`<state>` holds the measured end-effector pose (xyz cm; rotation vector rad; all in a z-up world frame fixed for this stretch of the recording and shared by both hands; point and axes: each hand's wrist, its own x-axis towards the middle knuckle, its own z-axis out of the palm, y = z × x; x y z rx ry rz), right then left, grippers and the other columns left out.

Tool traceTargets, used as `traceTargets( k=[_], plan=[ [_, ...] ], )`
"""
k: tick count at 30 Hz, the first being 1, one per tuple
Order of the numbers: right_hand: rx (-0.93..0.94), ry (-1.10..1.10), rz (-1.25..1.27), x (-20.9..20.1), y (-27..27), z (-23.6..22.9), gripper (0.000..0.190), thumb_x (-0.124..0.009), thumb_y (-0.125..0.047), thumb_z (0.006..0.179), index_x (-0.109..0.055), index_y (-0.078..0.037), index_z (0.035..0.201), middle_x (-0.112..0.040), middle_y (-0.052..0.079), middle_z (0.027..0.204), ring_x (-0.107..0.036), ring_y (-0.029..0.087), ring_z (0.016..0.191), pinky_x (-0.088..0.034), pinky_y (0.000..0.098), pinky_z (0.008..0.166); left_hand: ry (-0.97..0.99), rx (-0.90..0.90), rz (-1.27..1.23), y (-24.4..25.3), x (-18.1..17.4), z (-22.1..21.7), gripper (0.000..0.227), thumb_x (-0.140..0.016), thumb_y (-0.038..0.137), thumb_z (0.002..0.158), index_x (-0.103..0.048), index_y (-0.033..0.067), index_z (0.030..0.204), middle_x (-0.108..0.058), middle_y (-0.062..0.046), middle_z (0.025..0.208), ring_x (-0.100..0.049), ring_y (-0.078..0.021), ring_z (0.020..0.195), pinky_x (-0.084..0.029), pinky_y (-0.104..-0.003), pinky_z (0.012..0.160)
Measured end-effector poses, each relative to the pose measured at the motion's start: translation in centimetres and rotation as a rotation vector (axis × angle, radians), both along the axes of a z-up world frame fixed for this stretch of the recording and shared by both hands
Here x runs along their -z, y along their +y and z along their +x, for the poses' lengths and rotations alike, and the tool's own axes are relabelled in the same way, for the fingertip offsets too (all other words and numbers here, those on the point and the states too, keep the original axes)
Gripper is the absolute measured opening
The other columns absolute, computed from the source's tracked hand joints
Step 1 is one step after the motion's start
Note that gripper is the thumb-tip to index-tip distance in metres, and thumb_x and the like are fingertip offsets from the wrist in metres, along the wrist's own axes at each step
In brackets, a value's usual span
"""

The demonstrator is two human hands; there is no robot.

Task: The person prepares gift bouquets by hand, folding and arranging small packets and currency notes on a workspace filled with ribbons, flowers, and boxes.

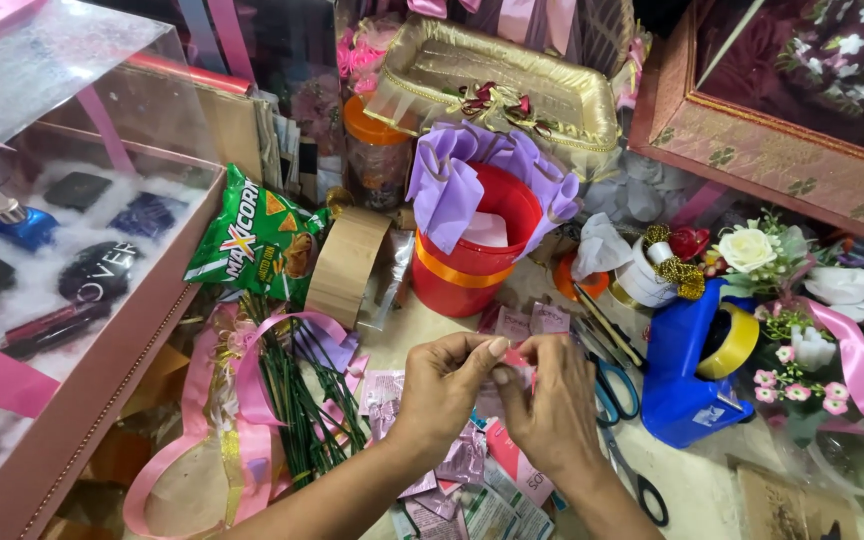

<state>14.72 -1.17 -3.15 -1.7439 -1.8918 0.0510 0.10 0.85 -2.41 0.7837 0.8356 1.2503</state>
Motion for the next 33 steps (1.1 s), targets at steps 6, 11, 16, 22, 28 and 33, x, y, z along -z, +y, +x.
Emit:
traceTargets(
  k=[6, 11, 16, 22, 28, 33],
  plan=[
    [-0.144, 0.129, -0.307, -1.6, -0.8, 0.0, 0.062, -0.026, -0.068, 0.095, -0.055, -0.014, 0.104, -0.073, 0.005, 0.089, -0.07, 0.026, 0.086, -0.04, 0.0464, 0.101, 0.031, 0.045, -0.026, -0.3, -0.1, 0.2, 0.019, -0.076, 0.019, 0.092, -0.077, 0.001, 0.086, -0.067, -0.005, 0.069, -0.061, -0.0148, 0.066, -0.055, -0.03, 0.068],
    [-0.199, 0.319, -0.125, 0.0, -1.4, 0.7, 0.04, -0.04, -0.042, 0.105, -0.053, -0.012, 0.082, -0.053, 0.0, 0.071, -0.05, 0.015, 0.067, -0.041, 0.0323, 0.061, 0.086, 0.043, -0.045, -0.6, -0.2, 0.7, 0.014, -0.081, 0.016, 0.084, -0.082, 0.0024, 0.089, -0.077, -0.009, 0.087, -0.071, -0.0187, 0.083, -0.062, -0.031, 0.083],
    [-0.186, 0.569, -0.055, 2.0, -1.6, 1.4, 0.038, -0.048, -0.038, 0.105, -0.059, -0.012, 0.08, -0.049, -0.003, 0.065, -0.043, 0.01, 0.059, -0.036, 0.0279, 0.052, 0.062, 0.156, 0.009, -0.8, 0.5, 0.9, 0.03, -0.08, 0.024, 0.081, -0.08, 0.0031, 0.103, -0.074, -0.01, 0.102, -0.071, -0.0202, 0.098, -0.062, -0.033, 0.09],
    [-0.169, 0.796, -0.164, 2.3, -1.3, 1.6, 0.031, -0.053, -0.03, 0.103, -0.074, -0.008, 0.093, -0.062, -0.001, 0.074, -0.056, 0.011, 0.069, -0.046, 0.0268, 0.062, 0.211, 0.194, -0.003, -0.6, 0.7, 0.8, 0.028, -0.077, 0.01, 0.085, -0.078, 0.0045, 0.113, -0.077, -0.011, 0.108, -0.074, -0.0222, 0.103, -0.064, -0.034, 0.095],
    [-0.152, 0.853, -0.157, 2.6, -1.0, 1.2, 0.035, -0.052, -0.032, 0.103, -0.076, -0.008, 0.097, -0.069, 0.001, 0.083, -0.062, 0.012, 0.08, -0.049, 0.0266, 0.073, 0.231, 0.194, -0.065, 0.0, 0.3, 0.3, 0.029, -0.081, 0.008, 0.084, -0.077, 0.0023, 0.112, -0.069, -0.005, 0.082, -0.062, -0.0148, 0.076, -0.059, -0.025, 0.073],
    [-0.029, 0.832, -0.057, 3.4, -1.1, 2.4, 0.035, -0.052, -0.034, 0.105, -0.063, -0.014, 0.079, -0.042, -0.007, 0.065, -0.034, 0.008, 0.059, -0.029, 0.0275, 0.054, 0.322, 0.285, -0.166, 0.1, 1.1, 0.0, 0.022, -0.079, 0.02, 0.095, -0.071, 0.0074, 0.08, -0.059, -0.001, 0.065, -0.046, -0.0115, 0.056, -0.039, -0.025, 0.05]
  ],
)
